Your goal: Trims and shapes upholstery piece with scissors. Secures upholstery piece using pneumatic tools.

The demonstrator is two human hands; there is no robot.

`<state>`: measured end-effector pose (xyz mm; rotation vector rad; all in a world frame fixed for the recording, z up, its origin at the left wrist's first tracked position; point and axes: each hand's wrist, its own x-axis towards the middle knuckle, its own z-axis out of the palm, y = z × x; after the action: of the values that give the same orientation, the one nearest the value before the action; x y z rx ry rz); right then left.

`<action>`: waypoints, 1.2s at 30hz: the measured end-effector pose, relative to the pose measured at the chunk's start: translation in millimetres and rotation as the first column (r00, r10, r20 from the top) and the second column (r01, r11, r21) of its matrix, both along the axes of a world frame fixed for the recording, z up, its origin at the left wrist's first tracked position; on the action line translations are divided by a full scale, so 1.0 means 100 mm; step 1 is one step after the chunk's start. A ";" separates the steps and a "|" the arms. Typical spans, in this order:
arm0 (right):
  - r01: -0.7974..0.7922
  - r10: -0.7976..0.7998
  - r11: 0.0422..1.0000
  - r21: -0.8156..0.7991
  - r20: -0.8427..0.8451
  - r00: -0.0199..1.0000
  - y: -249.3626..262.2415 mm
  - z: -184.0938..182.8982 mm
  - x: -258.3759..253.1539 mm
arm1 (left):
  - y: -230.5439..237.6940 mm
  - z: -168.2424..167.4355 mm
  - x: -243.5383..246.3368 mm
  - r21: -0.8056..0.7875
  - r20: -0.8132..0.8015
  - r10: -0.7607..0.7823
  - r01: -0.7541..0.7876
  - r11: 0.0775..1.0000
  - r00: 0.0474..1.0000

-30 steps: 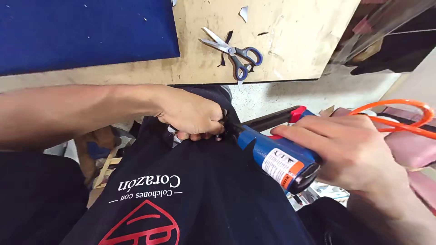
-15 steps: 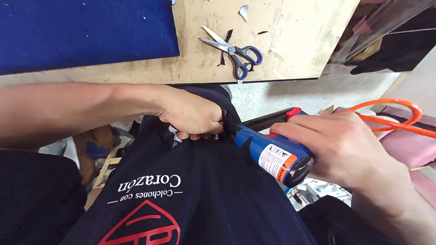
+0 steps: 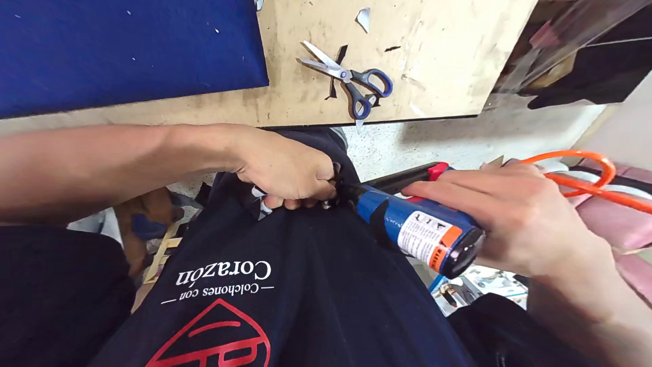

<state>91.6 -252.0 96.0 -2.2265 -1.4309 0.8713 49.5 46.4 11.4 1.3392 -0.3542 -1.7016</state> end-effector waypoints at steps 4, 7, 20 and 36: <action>0.000 0.000 1.000 -0.008 -0.012 1.000 0.00 -0.01 -0.01 | -0.02 0.01 -0.01 0.024 0.000 -0.007 0.007 1.000 1.000; -0.024 0.025 0.999 -0.023 0.008 1.000 0.04 0.01 -0.02 | -0.04 0.02 -0.01 0.030 0.010 -0.018 0.018 0.999 1.000; -0.048 0.050 0.998 -0.051 0.044 0.998 0.08 0.03 -0.03 | -0.05 0.01 0.00 0.036 0.011 -0.036 0.035 0.999 0.999; 0.434 -0.366 0.869 -0.239 0.279 0.888 -0.48 -1.14 0.72 | 0.14 -0.14 0.00 -0.120 -0.158 0.079 -0.098 0.988 0.984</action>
<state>163.6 -300.4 -18.1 -2.7898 -0.8947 0.7422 49.2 60.4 -2.3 1.1081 -0.3045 -1.6671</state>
